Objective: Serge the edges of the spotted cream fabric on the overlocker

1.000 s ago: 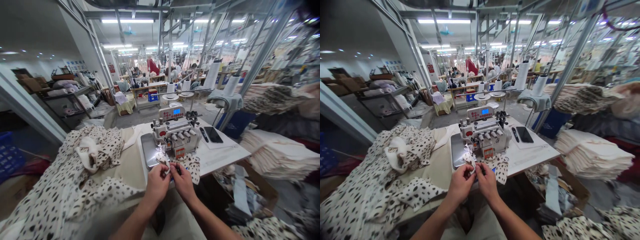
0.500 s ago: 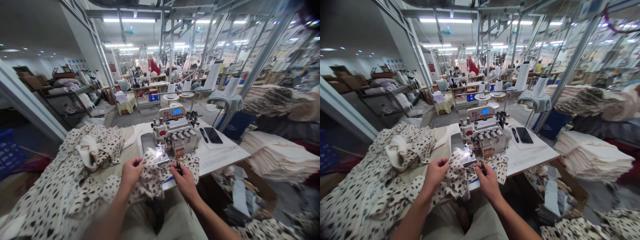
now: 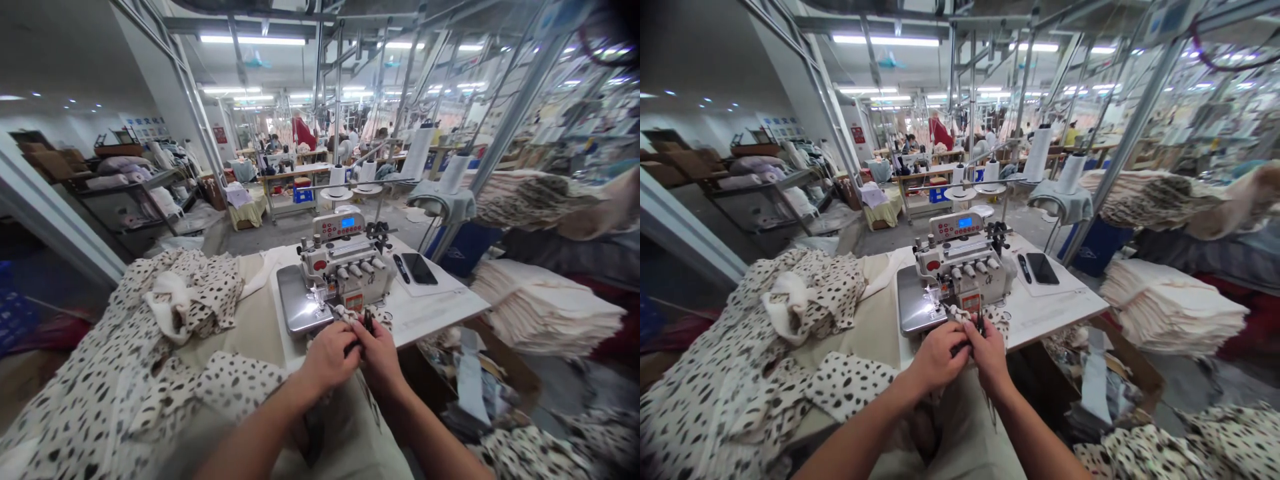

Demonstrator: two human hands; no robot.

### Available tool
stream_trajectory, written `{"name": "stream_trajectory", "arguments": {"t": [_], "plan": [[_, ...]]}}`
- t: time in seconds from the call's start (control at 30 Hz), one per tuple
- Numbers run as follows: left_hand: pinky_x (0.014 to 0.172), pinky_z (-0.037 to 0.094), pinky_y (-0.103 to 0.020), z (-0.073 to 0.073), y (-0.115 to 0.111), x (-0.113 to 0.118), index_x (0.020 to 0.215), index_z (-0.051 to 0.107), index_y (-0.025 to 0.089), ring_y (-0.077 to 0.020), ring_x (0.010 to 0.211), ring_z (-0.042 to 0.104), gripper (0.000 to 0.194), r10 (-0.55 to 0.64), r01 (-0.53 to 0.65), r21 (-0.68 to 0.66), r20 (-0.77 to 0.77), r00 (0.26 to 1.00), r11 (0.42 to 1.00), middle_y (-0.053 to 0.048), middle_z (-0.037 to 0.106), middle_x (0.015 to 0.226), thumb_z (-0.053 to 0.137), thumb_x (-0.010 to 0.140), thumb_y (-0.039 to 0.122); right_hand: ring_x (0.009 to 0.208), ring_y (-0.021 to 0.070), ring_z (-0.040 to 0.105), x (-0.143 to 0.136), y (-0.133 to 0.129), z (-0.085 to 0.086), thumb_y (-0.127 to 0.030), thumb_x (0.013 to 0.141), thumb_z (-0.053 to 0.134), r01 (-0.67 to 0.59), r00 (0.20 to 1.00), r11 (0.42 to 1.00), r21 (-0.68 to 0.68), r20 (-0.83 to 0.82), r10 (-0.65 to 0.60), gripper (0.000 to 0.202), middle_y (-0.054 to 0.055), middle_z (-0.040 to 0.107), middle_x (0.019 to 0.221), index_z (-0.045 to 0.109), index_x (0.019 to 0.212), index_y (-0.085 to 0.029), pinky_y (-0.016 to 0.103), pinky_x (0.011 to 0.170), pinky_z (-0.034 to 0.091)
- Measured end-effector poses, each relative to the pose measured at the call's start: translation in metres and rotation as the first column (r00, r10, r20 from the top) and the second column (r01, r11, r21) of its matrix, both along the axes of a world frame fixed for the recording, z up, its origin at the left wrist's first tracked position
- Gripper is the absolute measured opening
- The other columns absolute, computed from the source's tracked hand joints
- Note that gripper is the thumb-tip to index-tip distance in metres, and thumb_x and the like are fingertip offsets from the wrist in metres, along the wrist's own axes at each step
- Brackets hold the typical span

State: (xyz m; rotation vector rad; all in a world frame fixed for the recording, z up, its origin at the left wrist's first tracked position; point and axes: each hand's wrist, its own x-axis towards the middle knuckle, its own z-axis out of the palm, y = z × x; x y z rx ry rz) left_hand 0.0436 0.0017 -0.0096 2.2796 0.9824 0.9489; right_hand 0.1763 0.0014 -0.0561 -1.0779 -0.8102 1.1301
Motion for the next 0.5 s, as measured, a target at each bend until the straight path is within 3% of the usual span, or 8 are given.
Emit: {"name": "stream_trajectory", "arguments": {"t": [0.13,0.2,0.33,0.43,0.5], "plan": [[0.079,0.049,-0.029,0.011,-0.004,-0.012,0.079,0.069,0.019,-0.016,0.081,0.062,0.011,0.012,-0.002,-0.101,0.098,0.995,0.995,-0.003,0.069,0.084,0.061,0.08,0.012,0.068,0.0165,0.059,0.007,-0.005,0.007,-0.047,0.071,0.082,-0.111,0.994,0.993,-0.034,-0.009,0.111,0.041,0.003,0.068,0.075,0.07,0.092,-0.014,0.027,0.064,0.047],[0.075,0.047,-0.027,0.023,-0.004,-0.023,0.081,0.067,0.018,-0.0144,0.077,0.06,0.005,0.035,-0.001,-0.223,0.145,0.989,0.975,-0.002,0.068,0.082,0.063,0.079,0.015,0.064,0.0153,0.056,0.007,-0.008,0.012,-0.048,0.07,0.082,-0.134,0.99,0.99,-0.038,0.042,0.136,0.039,0.002,0.066,0.07,0.07,0.086,-0.013,0.026,0.06,0.044],[0.066,0.044,-0.024,0.056,0.003,-0.049,0.091,0.063,0.017,-0.0115,0.071,0.056,0.017,0.012,0.112,-0.485,0.246,0.969,0.867,-0.001,0.063,0.082,0.07,0.079,0.026,0.05,0.0091,0.044,0.004,-0.011,0.021,-0.048,0.072,0.079,-0.167,0.985,0.985,-0.053,0.041,0.169,0.038,0.0,0.062,0.065,0.064,0.082,-0.015,0.022,0.047,0.034],[0.06,0.042,-0.021,0.079,0.014,-0.068,0.095,0.059,0.018,-0.0091,0.066,0.052,0.029,0.004,0.17,-0.575,0.288,0.958,0.801,0.001,0.059,0.081,0.075,0.076,0.033,0.043,0.0057,0.035,0.002,-0.009,0.029,-0.048,0.076,0.075,-0.225,0.974,0.973,-0.057,-0.03,0.224,0.035,-0.001,0.063,0.066,0.061,0.084,-0.017,0.02,0.041,0.025],[0.06,0.042,-0.021,0.092,0.02,-0.078,0.097,0.057,0.018,-0.0098,0.068,0.053,0.037,-0.004,0.179,-0.601,0.28,0.96,0.779,0.0,0.059,0.083,0.078,0.074,0.037,0.043,0.0063,0.037,0.0,-0.009,0.035,-0.047,0.075,0.075,-0.219,0.976,0.975,-0.042,-0.003,0.219,0.035,-0.001,0.063,0.066,0.063,0.088,-0.017,0.02,0.04,0.027]]}}
